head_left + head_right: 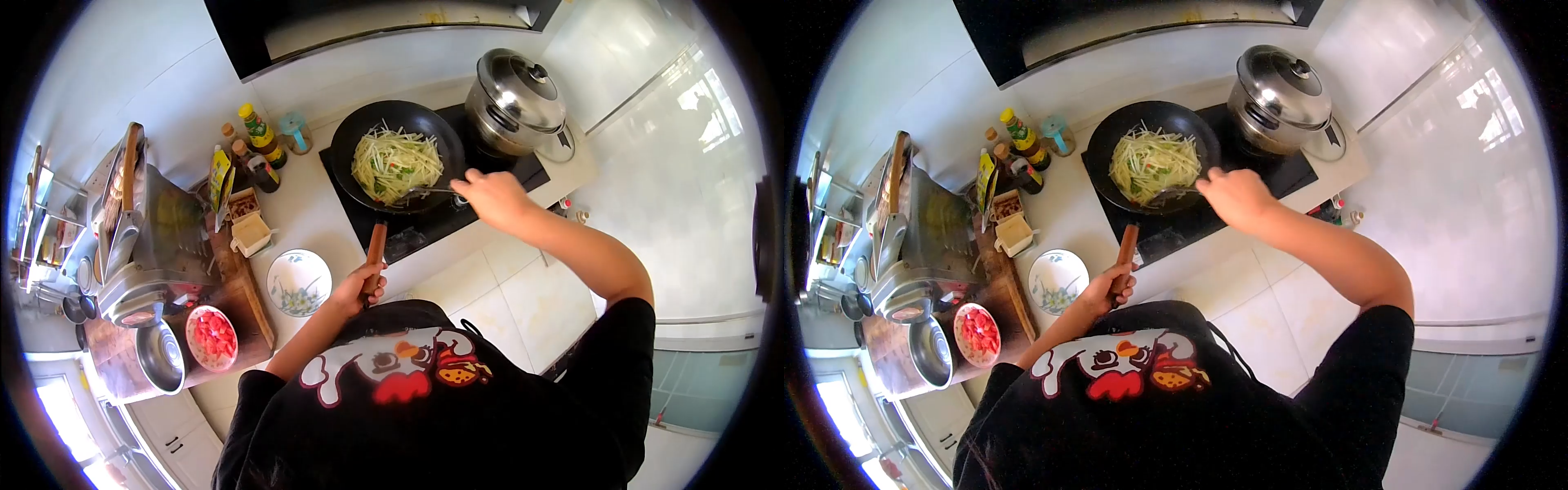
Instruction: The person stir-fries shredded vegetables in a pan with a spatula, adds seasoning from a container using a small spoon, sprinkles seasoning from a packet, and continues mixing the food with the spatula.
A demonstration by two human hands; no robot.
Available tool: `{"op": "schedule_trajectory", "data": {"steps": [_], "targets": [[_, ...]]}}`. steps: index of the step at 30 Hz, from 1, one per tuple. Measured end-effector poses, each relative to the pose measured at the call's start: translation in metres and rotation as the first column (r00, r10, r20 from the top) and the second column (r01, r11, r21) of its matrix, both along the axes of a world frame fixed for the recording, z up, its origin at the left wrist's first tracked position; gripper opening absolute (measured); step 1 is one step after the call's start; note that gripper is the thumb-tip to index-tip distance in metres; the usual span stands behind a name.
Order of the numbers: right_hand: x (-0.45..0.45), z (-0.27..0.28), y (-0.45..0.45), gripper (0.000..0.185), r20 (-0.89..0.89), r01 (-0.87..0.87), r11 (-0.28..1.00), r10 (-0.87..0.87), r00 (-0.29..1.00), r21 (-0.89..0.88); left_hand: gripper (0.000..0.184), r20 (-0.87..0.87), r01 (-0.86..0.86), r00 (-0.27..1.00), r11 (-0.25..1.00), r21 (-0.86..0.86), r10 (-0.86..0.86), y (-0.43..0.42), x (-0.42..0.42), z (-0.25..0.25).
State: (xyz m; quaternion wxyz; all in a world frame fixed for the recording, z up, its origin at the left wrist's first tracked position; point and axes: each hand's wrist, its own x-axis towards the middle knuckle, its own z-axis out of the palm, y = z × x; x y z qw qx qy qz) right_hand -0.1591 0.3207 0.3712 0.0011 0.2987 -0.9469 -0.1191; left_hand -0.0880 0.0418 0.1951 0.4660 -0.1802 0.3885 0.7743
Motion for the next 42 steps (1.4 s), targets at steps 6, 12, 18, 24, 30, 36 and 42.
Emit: {"op": "schedule_trajectory", "data": {"steps": [6, 12, 18, 24, 30, 36, 42], "targets": [[-0.019, 0.027, 0.000, 0.016, -0.104, 0.064, 0.995, -0.056, 0.993, 0.075, 0.027, 0.024, 0.017, 1.000, 1.000, 0.010, -0.017, -0.001, -0.001, -0.004], [-0.057, -0.013, 0.031, 0.013, -0.292, -0.061, 0.962, 0.141, 0.946, 0.268, 0.026, 0.033, -0.004, 0.999, 0.999, 0.048, 0.003, -0.002, -0.001, -0.006], [-0.091, 0.000, 0.031, 0.015, -0.340, -0.105, 0.975, 0.169, 0.925, 0.198, 0.023, 0.032, -0.002, 0.999, 1.000, 0.004, 0.002, -0.002, -0.004, -0.004], [-0.100, -0.022, 0.032, 0.021, -0.388, -0.039, 0.957, 0.153, 0.909, 0.286, 0.025, 0.030, -0.035, 0.999, 0.999, -0.019, 0.035, 0.002, 0.001, -0.008], [-0.083, -0.002, 0.030, 0.028, -0.358, 0.155, 0.984, -0.112, 0.927, 0.092, 0.027, 0.003, -0.032, 0.999, 0.999, 0.002, 0.032, -0.002, 0.001, -0.014], [-0.035, -0.050, 0.043, 0.054, -0.251, 0.253, 0.959, -0.279, 0.927, -0.130, 0.040, -0.046, -0.019, 0.999, 0.999, -0.044, 0.017, -0.008, 0.012, -0.014], [0.028, -0.136, 0.031, 0.067, 0.211, 0.557, 0.736, -0.518, 0.829, -0.385, 0.046, 0.005, -0.070, 0.998, 0.996, 0.051, 0.070, -0.030, 0.022, -0.038]]}}
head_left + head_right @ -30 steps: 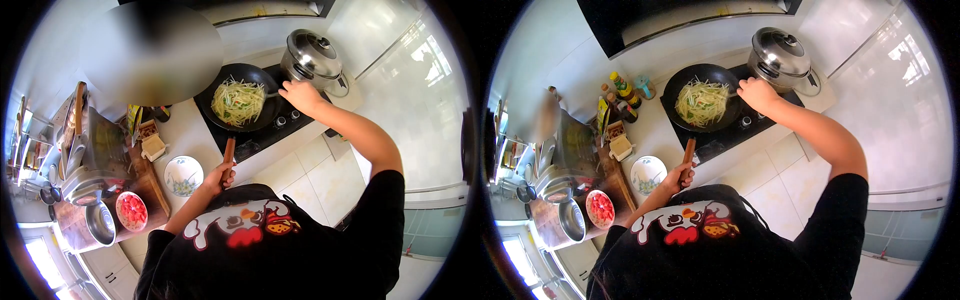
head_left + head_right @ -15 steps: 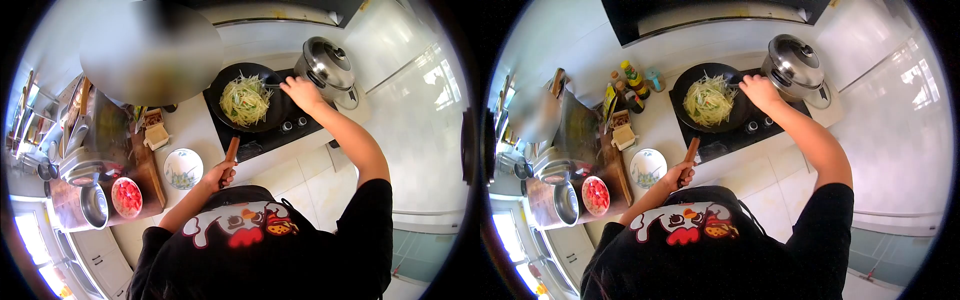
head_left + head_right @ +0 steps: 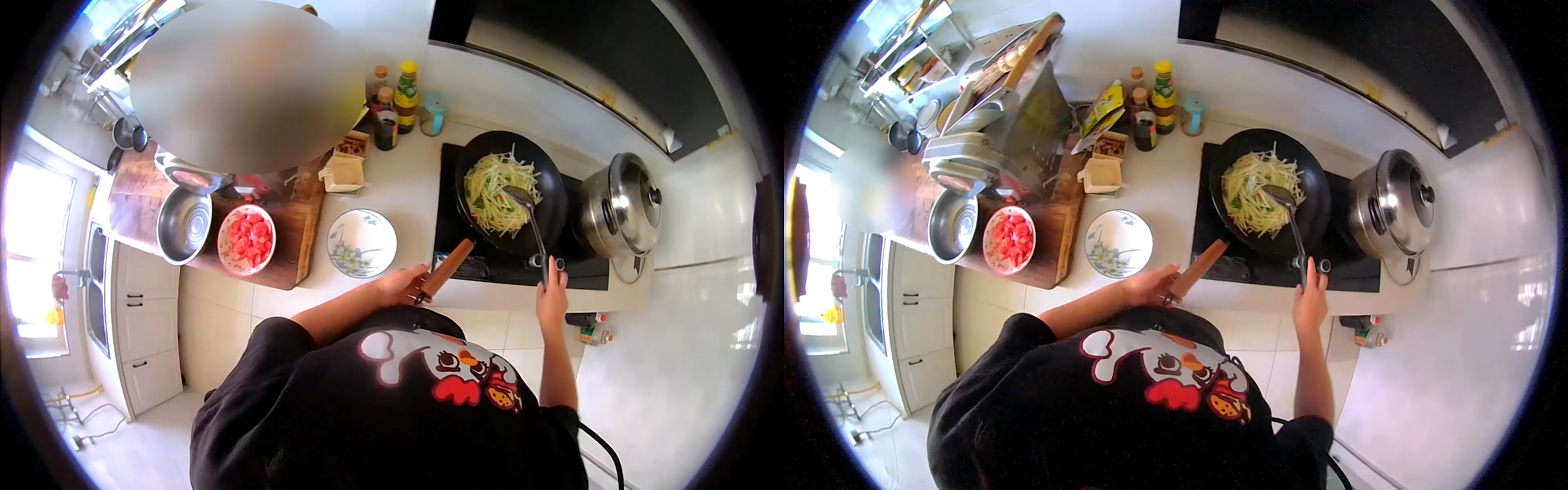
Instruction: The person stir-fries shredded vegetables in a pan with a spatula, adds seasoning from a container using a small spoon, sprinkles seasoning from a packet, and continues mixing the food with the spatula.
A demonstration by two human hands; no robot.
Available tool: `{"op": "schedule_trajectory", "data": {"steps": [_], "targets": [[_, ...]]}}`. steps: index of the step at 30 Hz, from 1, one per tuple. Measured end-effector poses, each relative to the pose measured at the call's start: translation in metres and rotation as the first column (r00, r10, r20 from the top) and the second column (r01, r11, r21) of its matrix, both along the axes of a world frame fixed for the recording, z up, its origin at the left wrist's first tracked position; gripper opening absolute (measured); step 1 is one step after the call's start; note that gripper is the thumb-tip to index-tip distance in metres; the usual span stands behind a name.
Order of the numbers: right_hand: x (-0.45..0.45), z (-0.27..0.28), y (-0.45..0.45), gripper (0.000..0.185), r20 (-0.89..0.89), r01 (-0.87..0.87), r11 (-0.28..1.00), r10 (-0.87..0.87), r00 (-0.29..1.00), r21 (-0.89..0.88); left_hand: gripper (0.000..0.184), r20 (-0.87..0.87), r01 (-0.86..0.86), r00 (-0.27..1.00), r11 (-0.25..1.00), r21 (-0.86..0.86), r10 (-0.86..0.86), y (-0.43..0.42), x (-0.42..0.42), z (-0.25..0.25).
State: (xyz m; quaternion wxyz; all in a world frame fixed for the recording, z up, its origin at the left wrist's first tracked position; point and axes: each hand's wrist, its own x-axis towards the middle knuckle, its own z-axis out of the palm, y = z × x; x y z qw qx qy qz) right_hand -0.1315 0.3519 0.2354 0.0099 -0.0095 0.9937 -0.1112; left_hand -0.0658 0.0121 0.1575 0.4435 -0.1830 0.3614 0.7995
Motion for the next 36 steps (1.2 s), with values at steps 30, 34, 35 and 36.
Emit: {"op": "schedule_trajectory", "data": {"steps": [30, 34, 35, 36], "targets": [[0.014, 0.060, -0.252, 0.029, 0.248, 0.114, 0.424, 0.276, 0.929, -0.898, 0.018, -0.692, -0.704, 0.358, 0.306, -0.641, -0.627, -0.159, -0.031, 0.159], [0.011, 0.073, -0.250, 0.019, 0.333, 0.153, 0.443, 0.364, 0.870, -0.884, 0.022, -0.694, -0.731, 0.305, 0.307, -0.609, -0.652, -0.135, -0.005, 0.185], [0.014, 0.080, -0.251, 0.016, 0.255, 0.117, 0.408, 0.303, 0.918, -0.906, 0.022, -0.692, -0.748, 0.292, 0.293, -0.596, -0.660, -0.132, -0.001, 0.188], [0.016, 0.080, -0.249, 0.016, 0.261, 0.122, 0.404, 0.309, 0.914, -0.906, 0.022, -0.687, -0.765, 0.280, 0.277, -0.582, -0.670, -0.128, 0.003, 0.191]]}}
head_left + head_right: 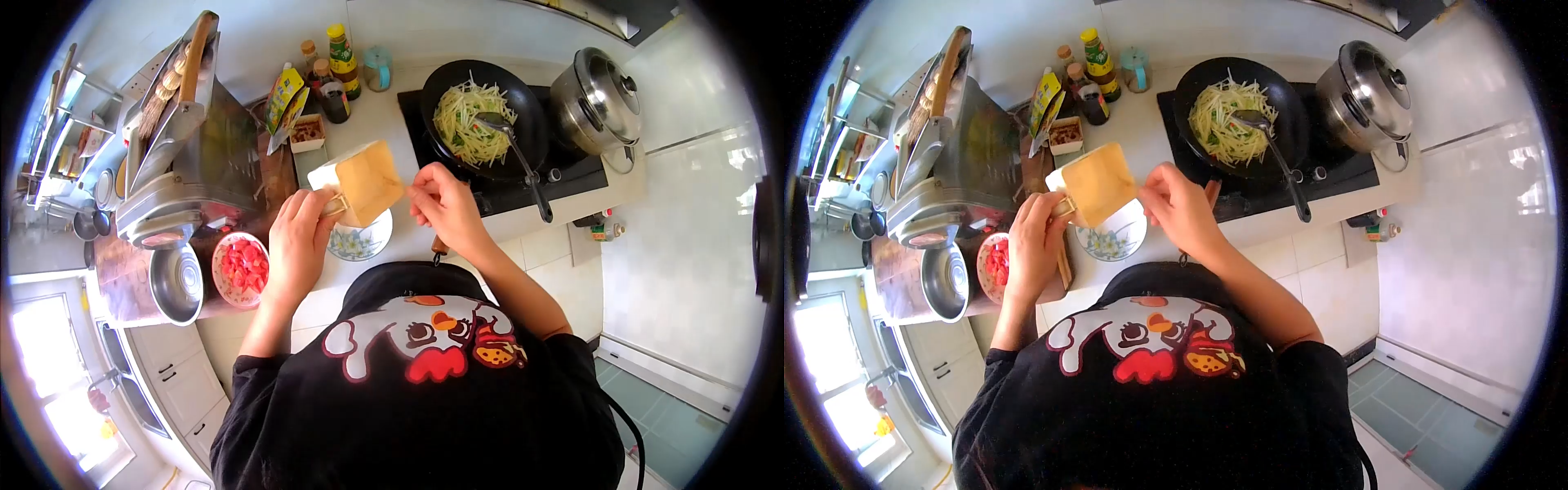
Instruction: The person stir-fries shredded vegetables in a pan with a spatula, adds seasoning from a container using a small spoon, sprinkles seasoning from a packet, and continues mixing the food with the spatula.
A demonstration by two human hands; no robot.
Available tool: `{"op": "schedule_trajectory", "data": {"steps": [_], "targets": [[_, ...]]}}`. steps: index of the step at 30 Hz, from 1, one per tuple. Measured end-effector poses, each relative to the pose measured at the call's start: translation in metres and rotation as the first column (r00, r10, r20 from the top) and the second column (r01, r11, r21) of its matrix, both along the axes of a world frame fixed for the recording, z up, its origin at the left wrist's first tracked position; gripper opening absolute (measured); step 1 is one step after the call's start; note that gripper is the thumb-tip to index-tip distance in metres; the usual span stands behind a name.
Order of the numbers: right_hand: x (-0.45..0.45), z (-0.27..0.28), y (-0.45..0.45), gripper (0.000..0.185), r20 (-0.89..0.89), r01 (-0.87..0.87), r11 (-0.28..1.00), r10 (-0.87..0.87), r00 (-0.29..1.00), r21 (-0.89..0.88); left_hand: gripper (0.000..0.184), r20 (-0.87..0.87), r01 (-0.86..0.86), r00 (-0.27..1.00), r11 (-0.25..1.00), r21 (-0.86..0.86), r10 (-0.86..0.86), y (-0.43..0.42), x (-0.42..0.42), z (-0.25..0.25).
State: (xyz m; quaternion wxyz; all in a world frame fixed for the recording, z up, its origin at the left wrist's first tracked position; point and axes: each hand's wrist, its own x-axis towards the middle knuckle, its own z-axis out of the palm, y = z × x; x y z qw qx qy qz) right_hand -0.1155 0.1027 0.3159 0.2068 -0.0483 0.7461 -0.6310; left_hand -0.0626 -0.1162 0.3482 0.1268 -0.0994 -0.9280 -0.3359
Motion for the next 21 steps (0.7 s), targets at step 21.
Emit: {"op": "schedule_trajectory", "data": {"steps": [21], "targets": [[-0.002, 0.018, 0.047, 0.008, -0.489, 0.003, 0.962, 0.136, 0.862, 0.271, 0.018, 0.066, 0.039, 0.997, 0.999, -0.021, -0.038, 0.056, 0.006, 0.023]]}}
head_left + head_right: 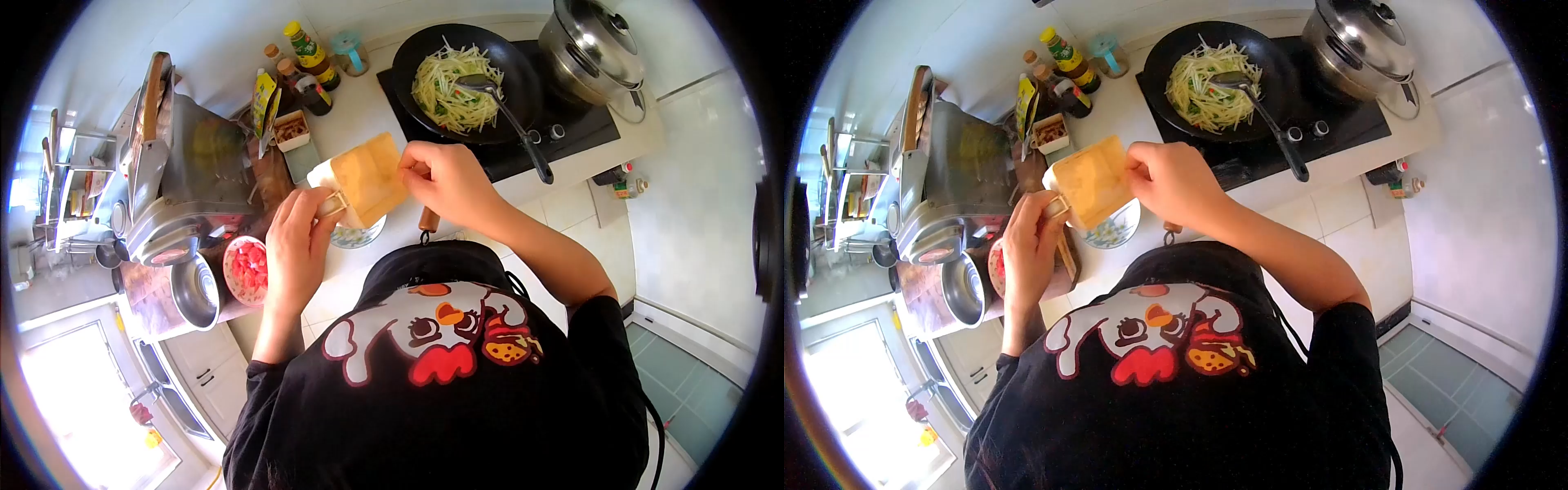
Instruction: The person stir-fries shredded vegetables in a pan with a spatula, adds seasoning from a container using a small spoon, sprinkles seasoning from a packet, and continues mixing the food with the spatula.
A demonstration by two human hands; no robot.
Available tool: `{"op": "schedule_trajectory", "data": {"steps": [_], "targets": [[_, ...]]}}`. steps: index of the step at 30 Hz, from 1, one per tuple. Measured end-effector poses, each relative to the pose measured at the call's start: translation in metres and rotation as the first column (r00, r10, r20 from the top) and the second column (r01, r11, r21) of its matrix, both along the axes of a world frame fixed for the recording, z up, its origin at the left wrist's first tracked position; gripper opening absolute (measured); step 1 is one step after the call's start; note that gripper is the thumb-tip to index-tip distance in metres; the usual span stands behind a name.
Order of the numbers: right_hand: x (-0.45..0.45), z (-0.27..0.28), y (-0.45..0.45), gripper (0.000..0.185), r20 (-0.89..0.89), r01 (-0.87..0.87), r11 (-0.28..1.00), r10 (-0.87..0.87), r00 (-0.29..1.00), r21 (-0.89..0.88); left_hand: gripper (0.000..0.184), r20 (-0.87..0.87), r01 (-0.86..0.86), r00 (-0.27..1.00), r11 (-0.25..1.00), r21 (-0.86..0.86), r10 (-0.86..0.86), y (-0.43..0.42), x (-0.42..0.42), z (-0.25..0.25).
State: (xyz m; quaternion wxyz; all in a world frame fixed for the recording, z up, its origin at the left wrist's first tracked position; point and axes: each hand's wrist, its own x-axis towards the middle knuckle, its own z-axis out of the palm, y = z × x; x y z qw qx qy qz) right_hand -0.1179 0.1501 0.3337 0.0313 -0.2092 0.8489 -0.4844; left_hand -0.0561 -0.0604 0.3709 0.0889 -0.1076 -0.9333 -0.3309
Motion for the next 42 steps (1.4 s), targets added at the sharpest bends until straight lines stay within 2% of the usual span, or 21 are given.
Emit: {"op": "schedule_trajectory", "data": {"steps": [2, 4, 8, 10, 11, 13, 14, 15, 17, 18, 20, 23, 30, 32, 33, 34, 35, 36, 37, 38, 42], "targets": [[-0.007, 0.001, 0.006, 0.009, 0.031, 0.017, 0.999, -0.015, 0.999, -0.045, 0.017, -0.011, 0.002, 1.000, 0.999, 0.036, -0.001, 0.006, -0.004, -0.006], [-0.012, 0.004, 0.012, 0.009, 0.312, 0.003, 0.999, 0.007, 0.950, -0.034, 0.017, -0.020, 0.002, 1.000, 0.997, 0.072, 0.000, 0.011, -0.008, -0.009], [-0.016, -0.002, 0.020, 0.008, 0.289, -0.021, 1.000, 0.015, 0.957, 0.018, 0.017, -0.006, 0.004, 1.000, 0.996, 0.086, -0.003, 0.019, -0.012, -0.012], [-0.012, -0.003, 0.020, 0.005, -0.042, -0.037, 0.999, 0.038, 0.998, 0.031, 0.017, 0.020, 0.001, 1.000, 0.997, 0.082, -0.003, 0.022, -0.013, -0.012], [-0.012, -0.004, 0.021, 0.005, -0.042, -0.037, 0.999, 0.038, 0.998, 0.031, 0.018, 0.032, -0.005, 0.999, 0.997, 0.071, 0.003, 0.023, -0.014, -0.012], [-0.011, -0.007, 0.023, 0.005, -0.475, -0.023, 0.976, 0.126, 0.871, 0.217, 0.018, 0.044, -0.013, 0.999, 0.998, 0.060, 0.010, 0.024, -0.014, -0.012], [-0.010, -0.007, 0.025, 0.014, -0.435, -0.056, 0.955, 0.184, 0.881, 0.290, 0.018, 0.021, -0.005, 1.000, 0.998, 0.061, 0.004, 0.024, -0.015, -0.013], [-0.010, -0.005, 0.028, 0.014, -0.434, -0.058, 0.956, 0.185, 0.882, 0.289, 0.018, -0.003, 0.002, 1.000, 0.998, 0.061, -0.002, 0.025, -0.016, -0.013], [-0.010, 0.001, 0.033, 0.020, -0.501, -0.169, 0.902, 0.367, 0.784, 0.397, 0.018, 0.010, -0.006, 1.000, 0.999, 0.036, 0.005, 0.026, -0.016, -0.012], [-0.011, 0.004, 0.034, 0.020, -0.500, -0.171, 0.903, 0.367, 0.784, 0.395, 0.018, 0.022, -0.011, 1.000, 1.000, 0.011, 0.011, 0.027, -0.016, -0.012], [-0.010, 0.008, 0.035, 0.025, -0.623, -0.037, 0.929, 0.276, 0.732, 0.368, 0.019, 0.004, -0.023, 1.000, 1.000, 0.018, 0.023, 0.028, -0.016, -0.012], [-0.008, 0.014, 0.038, 0.024, -0.588, -0.098, 0.901, 0.355, 0.727, 0.423, 0.019, -0.024, -0.034, 0.999, 0.999, 0.025, 0.035, 0.032, -0.016, -0.011], [-0.009, -0.006, 0.034, 0.017, -0.564, -0.077, 0.942, 0.260, 0.784, 0.326, 0.020, -0.032, -0.031, 0.999, 1.000, -0.003, 0.031, 0.035, -0.016, -0.006], [-0.005, -0.011, 0.031, 0.011, -0.404, -0.065, 0.982, 0.133, 0.905, 0.178, 0.020, -0.022, -0.029, 0.999, 1.000, 0.000, 0.029, 0.036, -0.016, -0.006], [-0.005, -0.012, 0.031, 0.011, -0.404, -0.062, 0.982, 0.130, 0.906, 0.178, 0.019, -0.013, -0.030, 0.999, 1.000, 0.006, 0.030, 0.036, -0.016, -0.006], [-0.005, -0.014, 0.031, 0.007, -0.215, -0.046, 0.998, 0.054, 0.975, 0.040, 0.019, -0.012, -0.027, 1.000, 1.000, 0.006, 0.027, 0.036, -0.017, -0.007], [-0.005, -0.014, 0.031, 0.012, -0.009, -0.002, 0.996, 0.001, 1.000, -0.093, 0.019, -0.019, -0.025, 1.000, 0.999, 0.023, 0.025, 0.036, -0.017, -0.008], [-0.008, -0.011, 0.033, 0.012, -0.009, 0.000, 0.996, 0.000, 1.000, -0.093, 0.019, -0.026, -0.023, 0.999, 0.999, 0.041, 0.024, 0.036, -0.017, -0.009], [-0.012, -0.004, 0.036, 0.012, 0.295, 0.042, 0.985, 0.009, 0.956, -0.166, 0.019, -0.026, -0.021, 0.999, 0.999, 0.042, 0.022, 0.037, -0.018, -0.010], [-0.016, -0.001, 0.038, 0.013, 0.569, 0.106, 0.969, 0.041, 0.822, -0.223, 0.018, 0.000, -0.027, 1.000, 0.998, 0.055, 0.027, 0.037, -0.018, -0.012], [-0.023, -0.004, 0.045, 0.013, 0.671, 0.237, 0.929, 0.017, 0.741, -0.286, 0.019, 0.034, -0.058, 0.998, 0.994, 0.095, 0.055, 0.040, -0.024, -0.015]]}}
